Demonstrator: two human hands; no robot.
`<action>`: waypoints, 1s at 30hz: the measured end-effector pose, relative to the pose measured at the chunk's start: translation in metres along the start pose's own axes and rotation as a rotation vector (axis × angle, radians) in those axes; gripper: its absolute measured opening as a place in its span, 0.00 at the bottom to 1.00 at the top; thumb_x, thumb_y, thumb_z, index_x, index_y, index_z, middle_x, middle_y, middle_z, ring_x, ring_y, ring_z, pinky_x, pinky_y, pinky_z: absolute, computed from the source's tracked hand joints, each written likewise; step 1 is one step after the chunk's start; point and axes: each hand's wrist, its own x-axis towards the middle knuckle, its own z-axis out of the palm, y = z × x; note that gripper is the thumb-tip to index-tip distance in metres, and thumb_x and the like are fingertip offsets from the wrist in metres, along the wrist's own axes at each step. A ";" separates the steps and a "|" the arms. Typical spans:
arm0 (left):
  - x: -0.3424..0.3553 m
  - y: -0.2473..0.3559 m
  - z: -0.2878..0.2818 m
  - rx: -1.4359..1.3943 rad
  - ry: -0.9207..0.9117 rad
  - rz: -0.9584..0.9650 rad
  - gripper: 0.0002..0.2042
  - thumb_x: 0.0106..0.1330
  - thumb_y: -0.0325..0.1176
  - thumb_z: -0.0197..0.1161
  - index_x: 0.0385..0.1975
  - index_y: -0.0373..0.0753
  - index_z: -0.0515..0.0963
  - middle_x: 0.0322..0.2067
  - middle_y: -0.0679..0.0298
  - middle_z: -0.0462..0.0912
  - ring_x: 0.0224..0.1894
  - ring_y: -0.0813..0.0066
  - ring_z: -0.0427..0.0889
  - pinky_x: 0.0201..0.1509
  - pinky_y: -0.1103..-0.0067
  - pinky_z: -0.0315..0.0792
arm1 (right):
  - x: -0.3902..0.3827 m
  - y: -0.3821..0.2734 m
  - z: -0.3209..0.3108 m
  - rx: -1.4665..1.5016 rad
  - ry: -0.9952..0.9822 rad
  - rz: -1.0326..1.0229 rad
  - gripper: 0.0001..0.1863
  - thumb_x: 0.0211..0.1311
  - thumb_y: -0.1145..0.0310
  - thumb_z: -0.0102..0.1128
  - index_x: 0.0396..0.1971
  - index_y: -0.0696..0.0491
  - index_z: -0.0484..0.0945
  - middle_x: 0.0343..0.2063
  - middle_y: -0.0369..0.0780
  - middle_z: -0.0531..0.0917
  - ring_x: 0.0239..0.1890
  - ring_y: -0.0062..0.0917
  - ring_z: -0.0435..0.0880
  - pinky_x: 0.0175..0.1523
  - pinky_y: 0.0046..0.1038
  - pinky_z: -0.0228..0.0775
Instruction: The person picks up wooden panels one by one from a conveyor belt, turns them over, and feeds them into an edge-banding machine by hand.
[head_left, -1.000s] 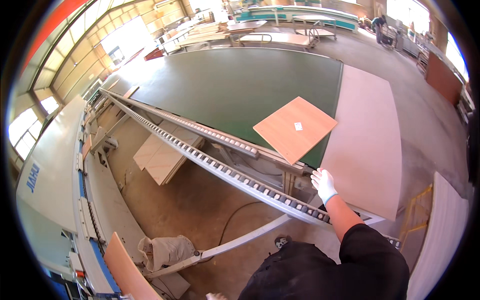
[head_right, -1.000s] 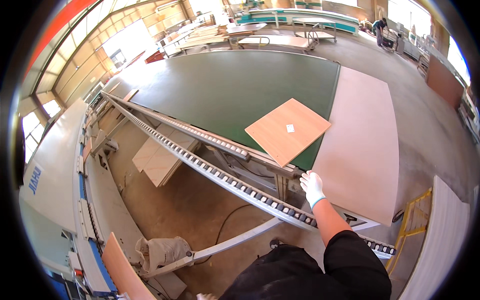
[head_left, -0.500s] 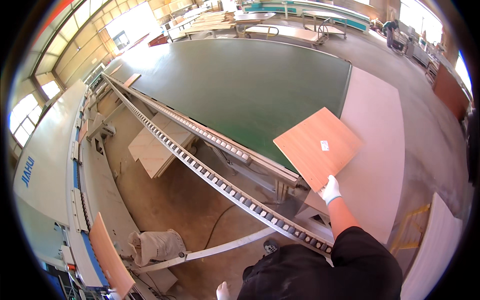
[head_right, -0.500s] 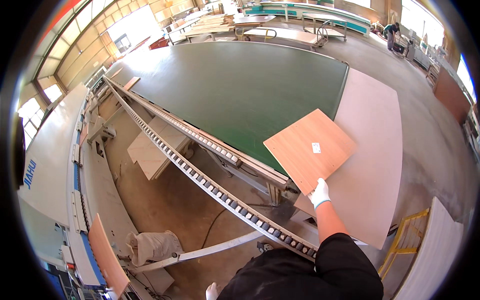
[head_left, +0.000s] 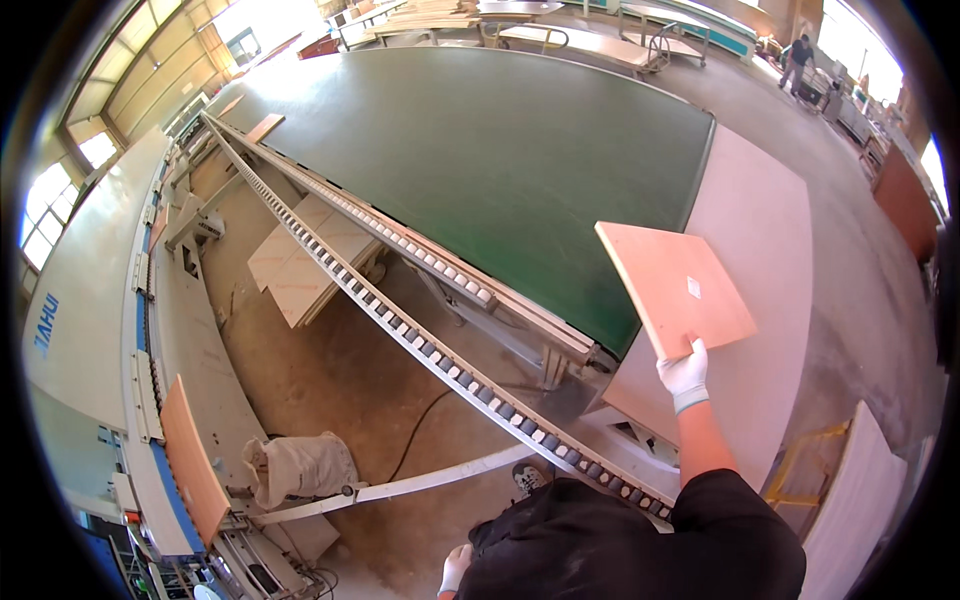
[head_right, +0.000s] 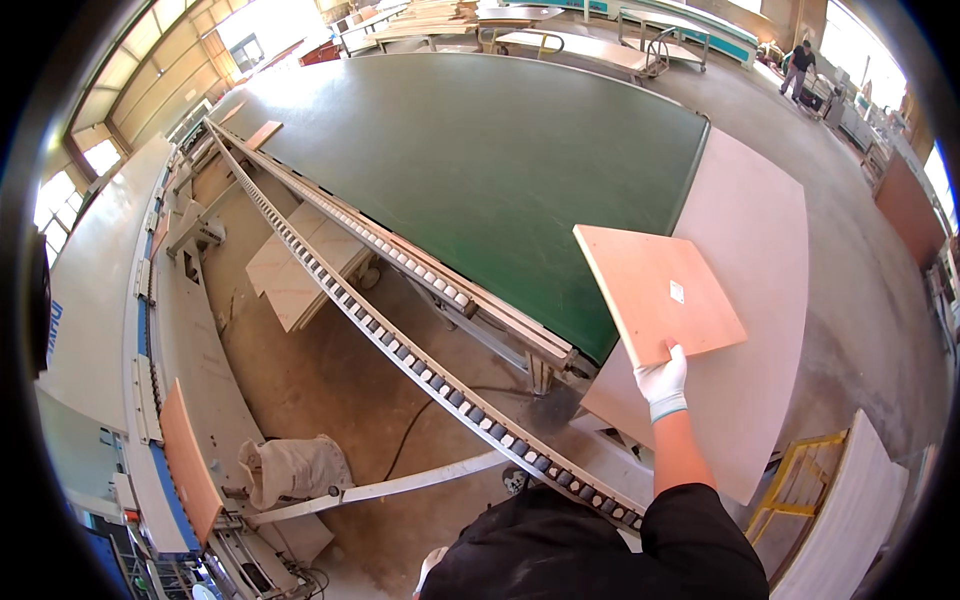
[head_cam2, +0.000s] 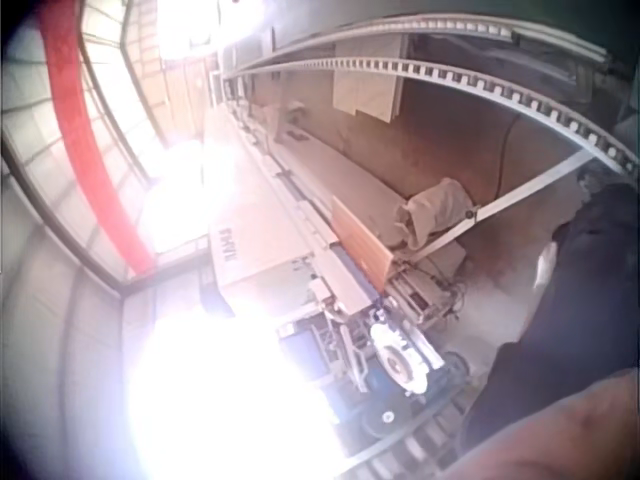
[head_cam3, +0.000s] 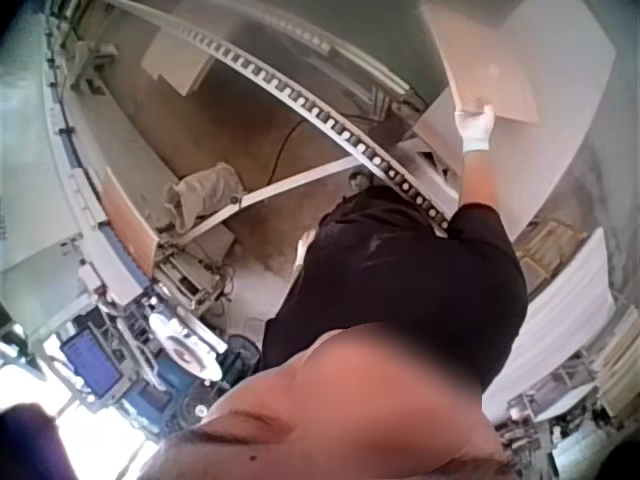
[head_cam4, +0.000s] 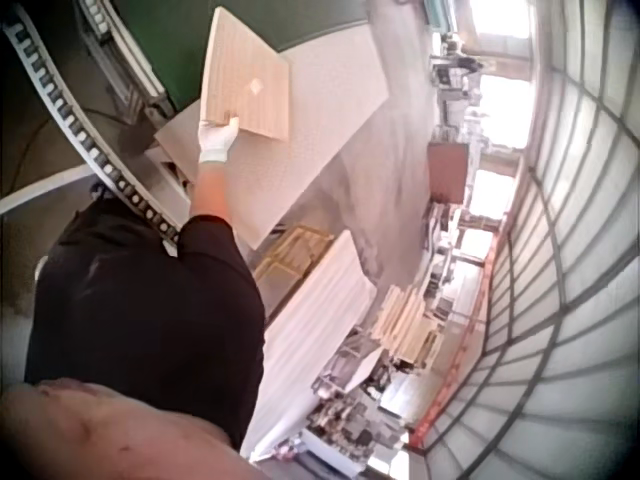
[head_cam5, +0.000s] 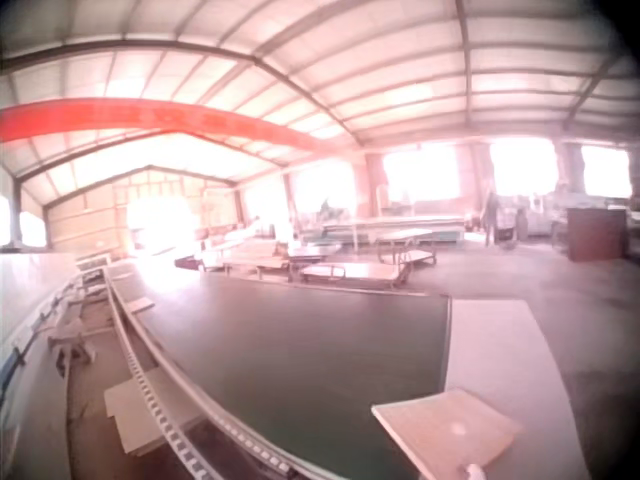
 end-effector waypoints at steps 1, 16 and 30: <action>-0.003 0.021 -0.004 -0.087 0.043 -0.009 0.17 0.67 0.43 0.52 0.41 0.35 0.80 0.38 0.48 0.83 0.44 0.56 0.82 0.49 0.67 0.73 | -0.005 -0.010 0.015 -0.046 0.003 -0.022 0.14 0.60 0.58 0.56 0.43 0.47 0.74 0.36 0.30 0.81 0.33 0.22 0.82 0.28 0.24 0.73; 0.015 0.077 -0.049 -0.957 -0.065 -0.196 0.25 0.71 0.47 0.49 0.58 0.32 0.67 0.56 0.47 0.74 0.56 0.54 0.75 0.58 0.65 0.69 | -0.132 -0.051 0.086 -0.574 -0.168 -0.274 0.12 0.59 0.64 0.52 0.41 0.52 0.74 0.37 0.36 0.80 0.42 0.24 0.79 0.37 0.28 0.70; -0.005 0.268 -0.222 -1.262 -0.515 0.579 0.49 0.63 0.72 0.38 0.67 0.28 0.52 0.65 0.49 0.62 0.66 0.55 0.63 0.67 0.60 0.59 | -0.246 0.031 0.176 -1.386 -0.992 0.351 0.15 0.48 0.69 0.66 0.35 0.63 0.81 0.27 0.37 0.82 0.30 0.19 0.76 0.37 0.25 0.68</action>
